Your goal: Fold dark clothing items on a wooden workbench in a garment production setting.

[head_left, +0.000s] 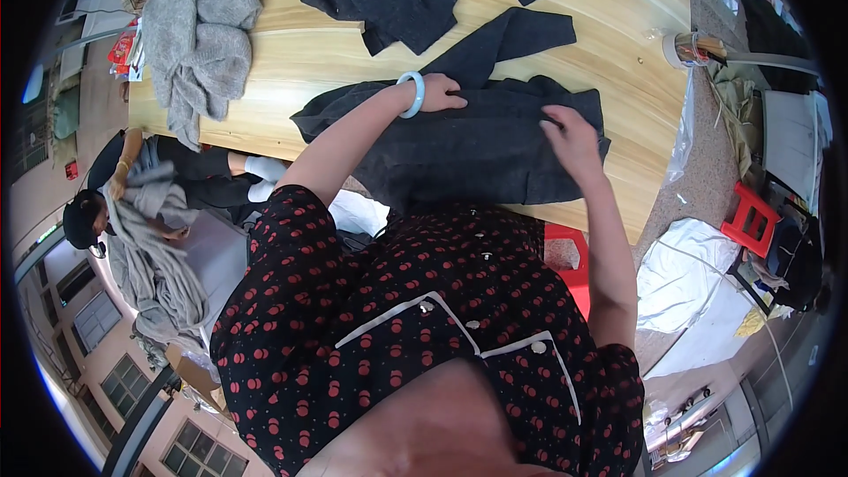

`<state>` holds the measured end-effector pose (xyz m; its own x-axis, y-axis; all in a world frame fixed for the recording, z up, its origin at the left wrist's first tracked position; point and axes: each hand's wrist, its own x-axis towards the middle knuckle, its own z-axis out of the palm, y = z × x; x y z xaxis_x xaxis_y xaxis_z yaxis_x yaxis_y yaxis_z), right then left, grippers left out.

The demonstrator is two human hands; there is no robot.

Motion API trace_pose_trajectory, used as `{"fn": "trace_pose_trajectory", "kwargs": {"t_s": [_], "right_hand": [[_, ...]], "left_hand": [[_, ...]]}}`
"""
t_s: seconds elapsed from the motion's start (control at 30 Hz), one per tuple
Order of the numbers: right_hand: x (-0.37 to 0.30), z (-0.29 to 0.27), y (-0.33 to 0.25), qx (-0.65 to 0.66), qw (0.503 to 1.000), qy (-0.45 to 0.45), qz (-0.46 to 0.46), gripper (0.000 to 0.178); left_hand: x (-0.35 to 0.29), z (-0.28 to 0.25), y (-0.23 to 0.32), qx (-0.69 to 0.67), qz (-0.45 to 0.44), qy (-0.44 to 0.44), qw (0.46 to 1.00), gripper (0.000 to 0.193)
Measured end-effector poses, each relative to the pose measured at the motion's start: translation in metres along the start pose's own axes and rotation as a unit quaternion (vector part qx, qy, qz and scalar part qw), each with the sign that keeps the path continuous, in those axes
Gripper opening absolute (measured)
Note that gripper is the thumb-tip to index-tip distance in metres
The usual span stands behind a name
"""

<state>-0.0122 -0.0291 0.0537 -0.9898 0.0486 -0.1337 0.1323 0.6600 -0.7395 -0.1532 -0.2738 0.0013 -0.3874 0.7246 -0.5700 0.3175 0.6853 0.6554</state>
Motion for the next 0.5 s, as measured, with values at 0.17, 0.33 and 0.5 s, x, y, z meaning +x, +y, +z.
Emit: {"fn": "trace_pose_trajectory", "kwargs": {"t_s": [0.17,0.33,0.5], "right_hand": [[0.010,0.029,-0.017,-0.125,0.984,-0.075,-0.102,0.025],[-0.006,0.032,-0.012,-0.166,0.975,-0.085,-0.117,0.021],[-0.012,0.032,-0.014,-0.150,0.982,-0.057,-0.100,0.014]], "left_hand": [[0.020,0.009,0.029,-0.022,0.028,0.048,0.998,0.038],[0.039,0.021,0.058,0.037,0.031,0.038,0.998,0.054],[0.043,0.021,0.071,0.058,0.020,-0.015,0.998,0.046]]}}
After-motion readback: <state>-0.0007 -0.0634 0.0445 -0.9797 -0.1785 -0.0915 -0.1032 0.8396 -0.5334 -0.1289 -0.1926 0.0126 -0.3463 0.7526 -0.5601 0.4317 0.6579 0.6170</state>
